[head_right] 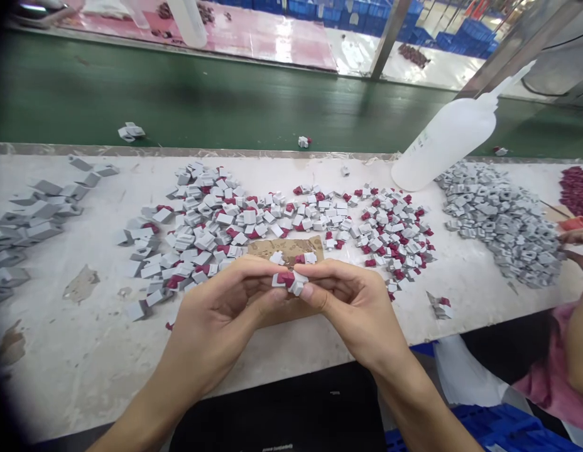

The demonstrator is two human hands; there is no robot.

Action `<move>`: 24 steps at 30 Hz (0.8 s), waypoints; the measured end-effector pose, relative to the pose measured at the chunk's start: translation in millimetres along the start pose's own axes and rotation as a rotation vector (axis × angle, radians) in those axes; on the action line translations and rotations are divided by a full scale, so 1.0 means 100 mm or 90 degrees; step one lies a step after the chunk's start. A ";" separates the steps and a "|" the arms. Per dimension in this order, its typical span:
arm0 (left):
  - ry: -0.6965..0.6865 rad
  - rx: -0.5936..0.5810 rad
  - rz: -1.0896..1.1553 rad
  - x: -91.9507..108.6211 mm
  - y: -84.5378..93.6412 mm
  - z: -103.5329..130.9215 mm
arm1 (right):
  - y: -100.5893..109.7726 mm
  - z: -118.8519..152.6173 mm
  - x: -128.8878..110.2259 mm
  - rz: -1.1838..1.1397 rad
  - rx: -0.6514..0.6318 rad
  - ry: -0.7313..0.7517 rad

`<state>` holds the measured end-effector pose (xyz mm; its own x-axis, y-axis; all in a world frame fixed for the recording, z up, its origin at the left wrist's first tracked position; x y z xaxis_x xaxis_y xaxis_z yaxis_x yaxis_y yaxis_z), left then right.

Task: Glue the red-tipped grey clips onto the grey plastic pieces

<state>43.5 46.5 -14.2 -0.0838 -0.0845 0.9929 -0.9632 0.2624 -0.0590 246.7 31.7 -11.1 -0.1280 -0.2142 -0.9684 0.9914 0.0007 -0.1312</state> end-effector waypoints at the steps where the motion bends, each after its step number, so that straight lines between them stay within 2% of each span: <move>1: -0.009 0.001 -0.020 0.02 0.01 0.00 | -0.02 -0.01 -0.03 0.004 -0.011 0.002; 6: -0.011 -0.025 -0.081 0.18 0.20 -0.06 | -0.14 -0.09 -0.27 0.039 -0.070 0.023; 8: 0.004 -0.046 -0.125 0.28 0.34 -0.17 | -0.17 -0.24 -0.42 0.102 -0.130 0.025; 10: 0.007 -0.042 -0.221 0.37 0.51 -0.35 | -0.18 -0.55 -0.58 0.232 -0.170 0.039; 12: 0.003 -0.004 -0.356 0.45 0.68 -0.65 | -0.18 -1.02 -0.71 0.403 -0.129 0.068; 15: 0.030 0.106 -0.515 0.44 0.87 -1.26 | -0.24 -1.89 -0.78 0.660 0.055 0.122; 16: 0.044 0.143 -0.530 0.40 0.91 -1.47 | -0.29 -2.17 -0.77 0.723 0.083 0.136; 18: 0.072 0.166 -0.533 0.26 0.94 -1.88 | -0.41 -2.62 -0.72 0.749 0.083 0.148; 21: 0.102 0.165 -0.543 0.01 0.93 -2.36 | -0.56 -2.98 -0.63 0.740 0.058 0.141; 24: 0.124 0.159 -0.549 -0.19 0.90 -2.66 | -0.58 -2.98 -0.63 0.729 0.088 0.139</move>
<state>26.1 328.0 -11.3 0.7122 0.0146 0.7019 -0.7012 -0.0333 0.7122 188.9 336.0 -5.4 0.8513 0.0152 -0.5244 0.5246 -0.0252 0.8509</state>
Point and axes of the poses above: each hand's wrist, its own z-axis away from the middle knuckle, its own y-axis out of the back of the hand, x = y × z, the point moved 1 cm from there along -z, towards the middle knuckle, and after that the axes turned 4 degrees about -y, right-handed, at the moved point
